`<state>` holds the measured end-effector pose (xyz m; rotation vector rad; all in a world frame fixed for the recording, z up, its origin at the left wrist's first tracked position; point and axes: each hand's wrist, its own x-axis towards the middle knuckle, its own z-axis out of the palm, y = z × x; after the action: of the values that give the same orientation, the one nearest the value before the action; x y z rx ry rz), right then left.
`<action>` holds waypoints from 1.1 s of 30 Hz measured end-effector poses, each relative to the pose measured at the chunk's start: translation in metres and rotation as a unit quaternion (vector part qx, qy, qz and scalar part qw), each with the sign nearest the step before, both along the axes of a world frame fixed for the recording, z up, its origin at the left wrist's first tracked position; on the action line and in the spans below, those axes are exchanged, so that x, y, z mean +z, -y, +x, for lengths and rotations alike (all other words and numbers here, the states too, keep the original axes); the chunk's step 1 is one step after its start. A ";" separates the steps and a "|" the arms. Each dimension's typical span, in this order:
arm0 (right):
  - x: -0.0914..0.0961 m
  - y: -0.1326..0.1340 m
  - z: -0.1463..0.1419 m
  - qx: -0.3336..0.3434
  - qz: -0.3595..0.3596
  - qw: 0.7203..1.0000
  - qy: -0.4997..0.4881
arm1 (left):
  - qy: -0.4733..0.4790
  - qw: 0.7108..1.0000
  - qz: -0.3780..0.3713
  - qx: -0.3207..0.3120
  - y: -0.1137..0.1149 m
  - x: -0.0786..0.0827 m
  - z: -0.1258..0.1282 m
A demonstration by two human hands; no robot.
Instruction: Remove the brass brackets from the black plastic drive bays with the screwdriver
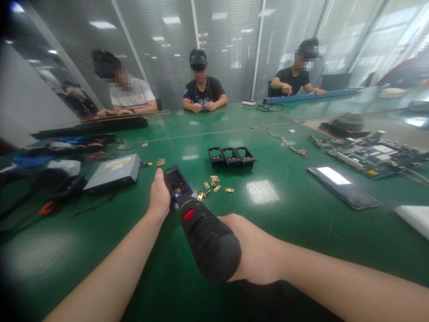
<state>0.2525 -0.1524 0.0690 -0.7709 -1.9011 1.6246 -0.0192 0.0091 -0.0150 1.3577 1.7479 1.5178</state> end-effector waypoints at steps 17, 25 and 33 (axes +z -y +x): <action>0.002 0.002 -0.001 0.005 -0.046 0.999 -0.018 | 0.033 0.999 -0.008 0.003 -0.002 -0.004 -0.002; 0.000 0.002 -0.002 0.000 -0.046 0.999 -0.012 | 0.036 0.999 -0.010 0.002 0.000 -0.001 0.000; -0.002 0.002 -0.002 -0.002 -0.038 0.999 0.000 | 0.040 0.999 0.002 -0.006 0.000 0.001 0.001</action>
<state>0.2509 -0.1540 0.0671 -0.8051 -1.8453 1.7028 -0.0181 0.0091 -0.0142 1.2901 1.6860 1.5480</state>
